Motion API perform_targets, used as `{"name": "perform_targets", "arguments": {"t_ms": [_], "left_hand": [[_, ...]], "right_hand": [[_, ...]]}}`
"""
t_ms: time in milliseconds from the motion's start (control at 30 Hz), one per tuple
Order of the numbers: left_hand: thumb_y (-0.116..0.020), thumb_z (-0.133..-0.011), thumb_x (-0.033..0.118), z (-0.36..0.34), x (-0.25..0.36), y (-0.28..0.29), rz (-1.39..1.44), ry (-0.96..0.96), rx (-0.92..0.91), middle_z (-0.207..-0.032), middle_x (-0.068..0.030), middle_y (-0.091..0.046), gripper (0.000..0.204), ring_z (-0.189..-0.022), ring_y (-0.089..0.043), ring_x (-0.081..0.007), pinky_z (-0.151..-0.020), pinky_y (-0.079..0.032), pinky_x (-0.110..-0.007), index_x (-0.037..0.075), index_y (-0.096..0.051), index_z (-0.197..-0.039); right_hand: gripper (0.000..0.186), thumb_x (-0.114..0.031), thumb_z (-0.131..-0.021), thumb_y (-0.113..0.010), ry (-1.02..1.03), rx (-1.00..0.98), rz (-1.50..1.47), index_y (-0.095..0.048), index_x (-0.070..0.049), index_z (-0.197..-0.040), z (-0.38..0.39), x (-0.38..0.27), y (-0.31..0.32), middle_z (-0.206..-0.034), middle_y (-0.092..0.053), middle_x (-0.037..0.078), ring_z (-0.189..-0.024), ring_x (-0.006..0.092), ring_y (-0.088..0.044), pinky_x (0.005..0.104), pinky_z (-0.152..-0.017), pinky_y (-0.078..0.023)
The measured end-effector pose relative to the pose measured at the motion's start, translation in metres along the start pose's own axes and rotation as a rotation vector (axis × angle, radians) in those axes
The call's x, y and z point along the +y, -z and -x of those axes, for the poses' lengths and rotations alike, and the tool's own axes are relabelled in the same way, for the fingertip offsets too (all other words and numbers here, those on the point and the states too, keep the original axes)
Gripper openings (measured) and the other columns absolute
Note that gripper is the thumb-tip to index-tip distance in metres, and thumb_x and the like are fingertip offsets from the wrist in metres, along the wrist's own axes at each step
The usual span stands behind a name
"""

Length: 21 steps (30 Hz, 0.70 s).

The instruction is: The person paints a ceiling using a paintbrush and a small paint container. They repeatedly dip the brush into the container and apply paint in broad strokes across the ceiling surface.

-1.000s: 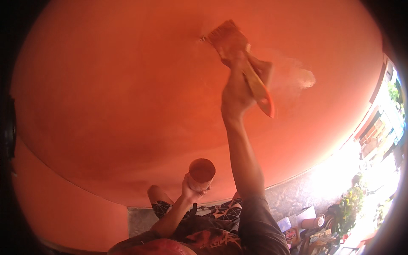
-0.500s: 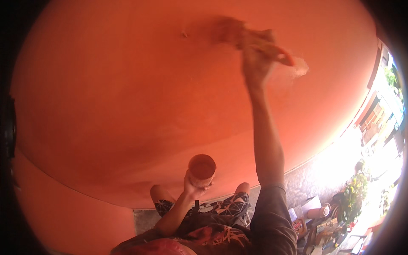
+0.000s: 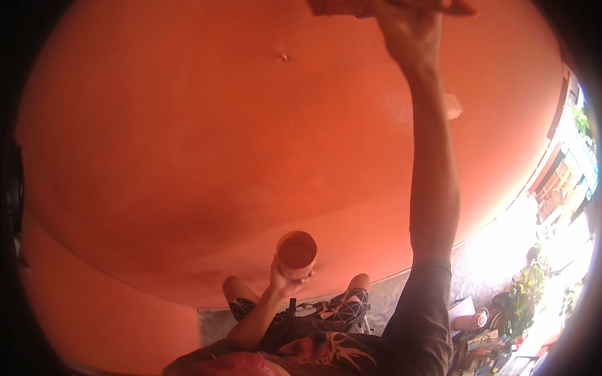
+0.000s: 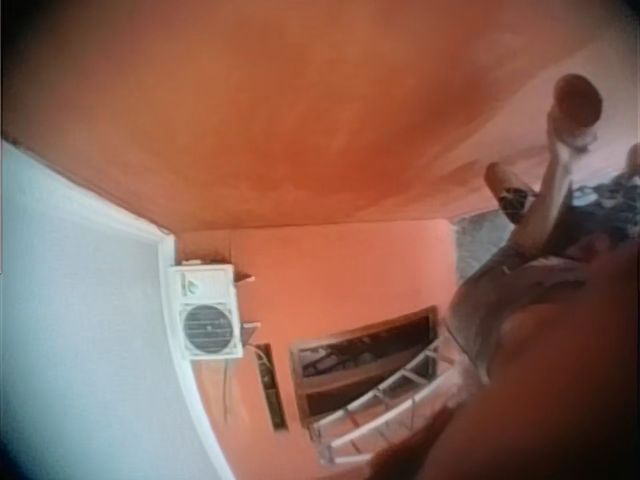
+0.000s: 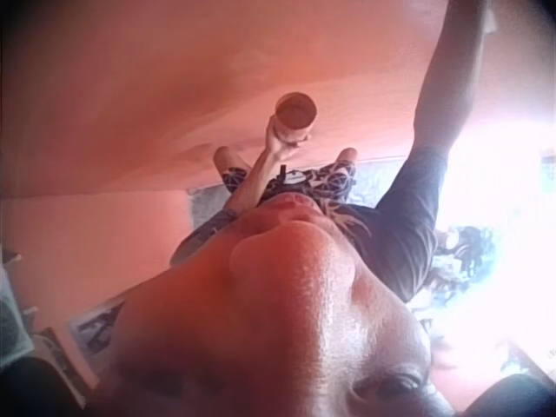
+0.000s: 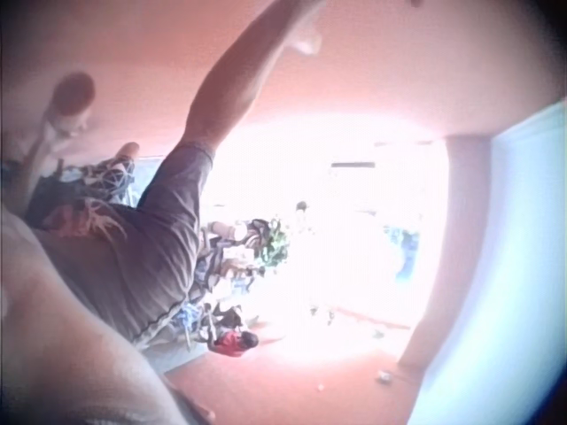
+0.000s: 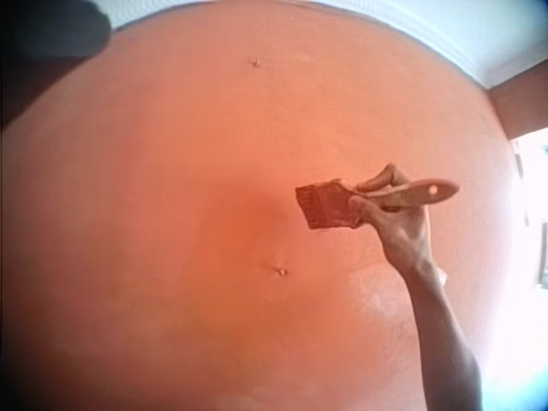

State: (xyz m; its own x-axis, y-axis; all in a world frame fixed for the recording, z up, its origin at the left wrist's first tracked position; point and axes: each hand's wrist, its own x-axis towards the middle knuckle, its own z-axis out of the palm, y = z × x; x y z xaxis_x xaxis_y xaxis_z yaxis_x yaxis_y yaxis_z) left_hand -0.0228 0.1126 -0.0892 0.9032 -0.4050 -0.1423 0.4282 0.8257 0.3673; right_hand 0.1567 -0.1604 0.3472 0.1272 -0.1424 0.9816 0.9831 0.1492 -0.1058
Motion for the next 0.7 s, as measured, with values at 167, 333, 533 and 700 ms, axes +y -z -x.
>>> {"name": "perform_targets", "arguments": {"t_ms": [167,333,533,700], "left_hand": [[-0.044,-0.094,0.062,-0.004,0.000,0.003,-0.026,0.022,-0.003,-0.116,-0.0136,-0.065,0.066,-0.090,-0.066,-0.0338,-0.057,-0.052,-0.034,0.011,-0.053,-0.135],[-0.044,-0.094,0.063,-0.006,-0.002,0.007,0.013,0.040,-0.016,-0.117,-0.0136,-0.066,0.067,-0.089,-0.067,-0.0348,-0.056,-0.053,-0.035,0.011,-0.053,-0.135],[-0.044,-0.094,0.063,-0.005,-0.002,0.008,0.002,0.030,-0.031,-0.117,-0.0139,-0.066,0.067,-0.089,-0.067,-0.0355,-0.056,-0.053,-0.035,0.012,-0.052,-0.136],[-0.044,-0.094,0.063,-0.002,0.000,0.007,0.003,0.031,0.010,-0.117,-0.0144,-0.065,0.067,-0.088,-0.067,-0.0358,-0.056,-0.053,-0.035,0.012,-0.051,-0.137]], "right_hand": [[0.014,-0.007,-0.092,-0.073,-0.082,-0.368,0.069,-0.061,-0.001,-0.096,-0.007,0.005,-0.007,-0.083,-0.066,0.007,-0.077,0.0131,-0.065,0.0278,-0.067,-0.055],[0.017,-0.009,-0.092,-0.074,-0.099,-0.311,0.032,-0.060,-0.002,-0.095,-0.004,0.003,-0.006,-0.083,-0.065,0.006,-0.076,0.0131,-0.065,0.0277,-0.066,-0.054],[0.021,-0.017,-0.092,-0.076,-0.078,-0.324,0.133,-0.061,-0.002,-0.097,-0.001,0.009,-0.010,-0.082,-0.065,0.006,-0.076,0.0138,-0.065,0.0292,-0.065,-0.054],[0.021,-0.015,-0.090,-0.077,-0.190,-0.423,0.043,-0.062,-0.002,-0.095,-0.016,0.003,-0.007,-0.084,-0.065,0.006,-0.075,0.0142,-0.065,0.0288,-0.065,-0.054]]}}
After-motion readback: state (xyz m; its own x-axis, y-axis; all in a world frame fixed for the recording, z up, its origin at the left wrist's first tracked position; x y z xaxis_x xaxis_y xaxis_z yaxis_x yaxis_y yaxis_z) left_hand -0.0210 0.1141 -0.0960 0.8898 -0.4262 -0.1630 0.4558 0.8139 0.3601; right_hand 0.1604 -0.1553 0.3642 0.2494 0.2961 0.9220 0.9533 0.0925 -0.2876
